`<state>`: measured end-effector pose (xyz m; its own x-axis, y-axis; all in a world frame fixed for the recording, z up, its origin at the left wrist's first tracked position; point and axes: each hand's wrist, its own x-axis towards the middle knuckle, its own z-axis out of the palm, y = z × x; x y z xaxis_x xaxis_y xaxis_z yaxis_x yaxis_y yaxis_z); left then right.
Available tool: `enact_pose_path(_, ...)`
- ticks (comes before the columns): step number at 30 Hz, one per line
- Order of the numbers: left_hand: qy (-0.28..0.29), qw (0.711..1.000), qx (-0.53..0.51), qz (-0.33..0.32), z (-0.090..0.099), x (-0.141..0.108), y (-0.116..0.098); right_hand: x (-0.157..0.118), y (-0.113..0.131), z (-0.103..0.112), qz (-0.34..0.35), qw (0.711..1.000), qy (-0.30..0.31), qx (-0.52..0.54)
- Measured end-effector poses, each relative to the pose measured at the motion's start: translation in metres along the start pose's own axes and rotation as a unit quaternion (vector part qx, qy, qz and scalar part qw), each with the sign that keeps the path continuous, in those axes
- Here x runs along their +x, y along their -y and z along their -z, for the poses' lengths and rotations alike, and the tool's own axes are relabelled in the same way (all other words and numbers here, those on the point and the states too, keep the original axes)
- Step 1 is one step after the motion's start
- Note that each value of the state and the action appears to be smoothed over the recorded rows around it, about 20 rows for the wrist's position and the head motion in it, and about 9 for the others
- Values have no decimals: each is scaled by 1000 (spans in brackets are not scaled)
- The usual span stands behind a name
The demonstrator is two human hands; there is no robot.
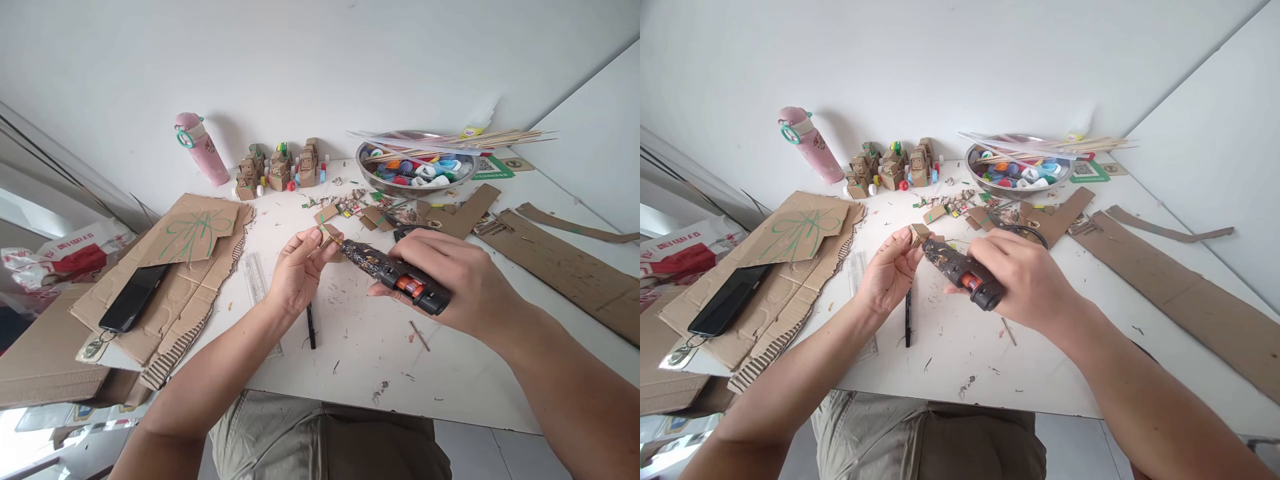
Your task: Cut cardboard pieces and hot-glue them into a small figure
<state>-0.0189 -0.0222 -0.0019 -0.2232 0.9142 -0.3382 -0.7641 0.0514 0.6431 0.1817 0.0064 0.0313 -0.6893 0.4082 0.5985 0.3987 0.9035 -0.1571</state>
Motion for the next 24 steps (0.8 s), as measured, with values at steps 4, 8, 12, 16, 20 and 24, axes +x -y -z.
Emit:
enact_pose_path(4, 5, 1000, 14, -4, 1, 1, 0, 0, 1, -2, 20, 1000, -2, 1)
enact_pose_path(8, 8, 1000, 17, -12, 1, 1, 0, 1, 0, -2, 41, 999, -23, -24)
enact_pose_path(12, -1, 1000, 13, -18, 0, 0, 0, 1, -1, -1, 54, 997, -39, -31)
enact_pose_path(16, 0, 1000, 10, -13, -1, 0, 0, 1, -1, -2, 45, 998, -29, -22)
enact_pose_path(20, 4, 1000, 16, -16, -2, 0, -1, 0, -1, -4, 43, 998, -37, -28)
enact_pose_path(24, 11, 1000, 14, -23, -2, -1, -1, 0, -1, -3, 50, 998, -35, -31)
